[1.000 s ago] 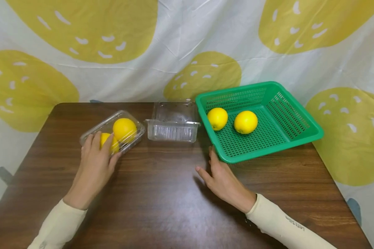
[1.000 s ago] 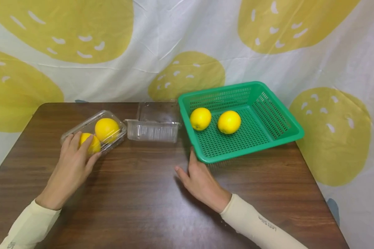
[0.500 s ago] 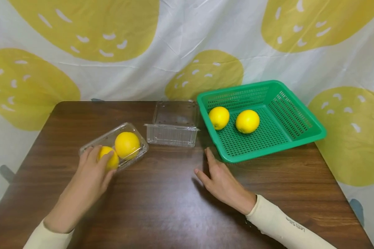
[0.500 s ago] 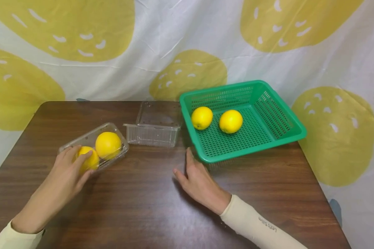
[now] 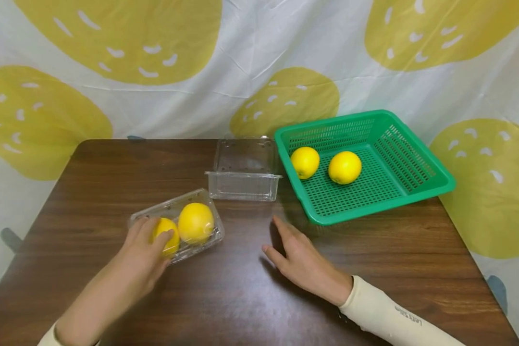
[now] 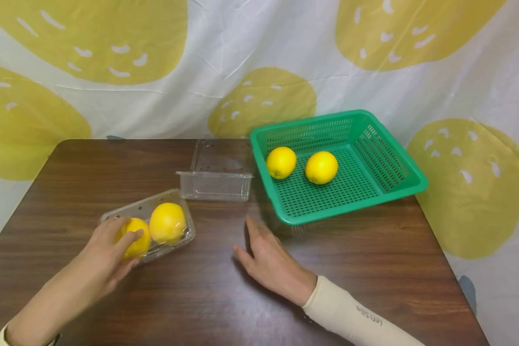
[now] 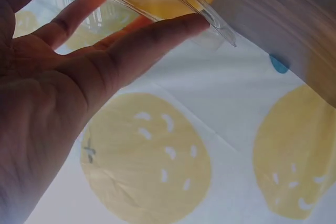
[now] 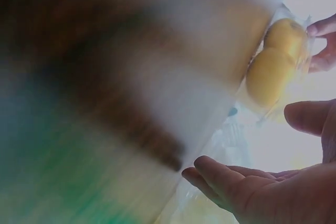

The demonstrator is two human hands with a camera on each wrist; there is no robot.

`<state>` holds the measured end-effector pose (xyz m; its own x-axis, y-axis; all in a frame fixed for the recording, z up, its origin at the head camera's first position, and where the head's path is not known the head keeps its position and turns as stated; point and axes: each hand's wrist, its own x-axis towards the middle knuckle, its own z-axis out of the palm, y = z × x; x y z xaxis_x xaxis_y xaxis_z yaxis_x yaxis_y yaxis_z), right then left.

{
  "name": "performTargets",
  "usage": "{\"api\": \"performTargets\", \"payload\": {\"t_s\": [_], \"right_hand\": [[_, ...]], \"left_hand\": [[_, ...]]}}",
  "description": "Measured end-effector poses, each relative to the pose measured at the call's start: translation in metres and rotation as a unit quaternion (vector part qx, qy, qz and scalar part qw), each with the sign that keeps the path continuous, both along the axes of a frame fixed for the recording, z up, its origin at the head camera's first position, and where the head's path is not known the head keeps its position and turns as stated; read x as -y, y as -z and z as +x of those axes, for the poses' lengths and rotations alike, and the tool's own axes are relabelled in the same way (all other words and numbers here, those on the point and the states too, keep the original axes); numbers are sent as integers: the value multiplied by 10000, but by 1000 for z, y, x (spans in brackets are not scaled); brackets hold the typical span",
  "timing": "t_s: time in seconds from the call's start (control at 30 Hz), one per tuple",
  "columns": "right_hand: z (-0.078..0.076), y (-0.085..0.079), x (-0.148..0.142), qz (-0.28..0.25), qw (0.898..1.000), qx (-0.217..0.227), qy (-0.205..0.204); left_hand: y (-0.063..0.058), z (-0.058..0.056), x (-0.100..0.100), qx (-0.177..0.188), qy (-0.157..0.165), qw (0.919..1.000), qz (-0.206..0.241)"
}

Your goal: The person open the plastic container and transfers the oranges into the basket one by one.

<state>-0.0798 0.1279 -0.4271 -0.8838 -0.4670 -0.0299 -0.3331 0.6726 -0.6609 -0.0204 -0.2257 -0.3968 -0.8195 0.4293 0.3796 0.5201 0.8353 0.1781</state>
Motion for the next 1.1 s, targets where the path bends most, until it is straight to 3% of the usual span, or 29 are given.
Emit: {"api": "performTargets", "payload": {"t_s": [0.23,0.43,0.6,0.9,1.1], "right_hand": [[11,0,5,-112,9996,129,-235],[24,-1,9,-201,9970,123,-737],[34,-4,11,-277,9937,278,-1045],[44,-5,10,-334,9952,239,-893],[47,-2,4,-447,9972,78,-601]], "left_hand": [[-6,13,-11,640,-259,9974,-222],[-9,22,-18,567,-34,9979,-317],[-11,27,-28,294,372,9985,-260],[-9,26,-52,516,678,9959,-298],[-7,23,-69,664,624,9951,-382]]}}
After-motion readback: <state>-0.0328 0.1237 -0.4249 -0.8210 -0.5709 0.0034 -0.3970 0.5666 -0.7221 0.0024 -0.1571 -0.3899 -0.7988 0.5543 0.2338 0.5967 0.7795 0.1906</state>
